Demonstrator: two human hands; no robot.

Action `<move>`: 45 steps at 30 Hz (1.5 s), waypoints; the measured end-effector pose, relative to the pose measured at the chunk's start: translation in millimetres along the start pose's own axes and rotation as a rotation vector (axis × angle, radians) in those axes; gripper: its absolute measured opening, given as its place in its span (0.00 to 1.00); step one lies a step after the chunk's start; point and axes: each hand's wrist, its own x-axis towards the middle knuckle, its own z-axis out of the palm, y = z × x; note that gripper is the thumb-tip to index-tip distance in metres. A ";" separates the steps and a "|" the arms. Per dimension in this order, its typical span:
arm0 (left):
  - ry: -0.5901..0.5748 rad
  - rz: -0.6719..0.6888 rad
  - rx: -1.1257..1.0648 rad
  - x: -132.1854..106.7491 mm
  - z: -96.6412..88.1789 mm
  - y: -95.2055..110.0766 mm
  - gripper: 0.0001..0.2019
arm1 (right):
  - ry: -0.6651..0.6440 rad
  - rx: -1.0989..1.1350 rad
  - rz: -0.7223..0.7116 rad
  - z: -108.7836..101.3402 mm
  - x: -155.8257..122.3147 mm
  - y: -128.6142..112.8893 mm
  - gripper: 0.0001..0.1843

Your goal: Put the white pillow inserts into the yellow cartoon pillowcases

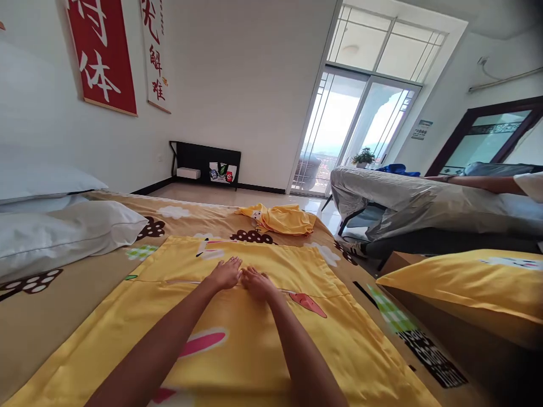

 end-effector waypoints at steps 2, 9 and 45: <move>0.028 -0.073 0.006 19.1 6.9 -25.1 0.27 | -0.006 0.006 0.026 8.2 22.3 10.6 0.29; 0.137 -0.285 0.053 64.7 23.4 -129.9 0.29 | 0.023 -0.010 0.243 4.7 74.3 111.7 0.35; 0.221 -0.340 0.032 49.2 21.6 -172.9 0.29 | 0.056 -0.176 0.403 -15.6 29.1 191.6 0.33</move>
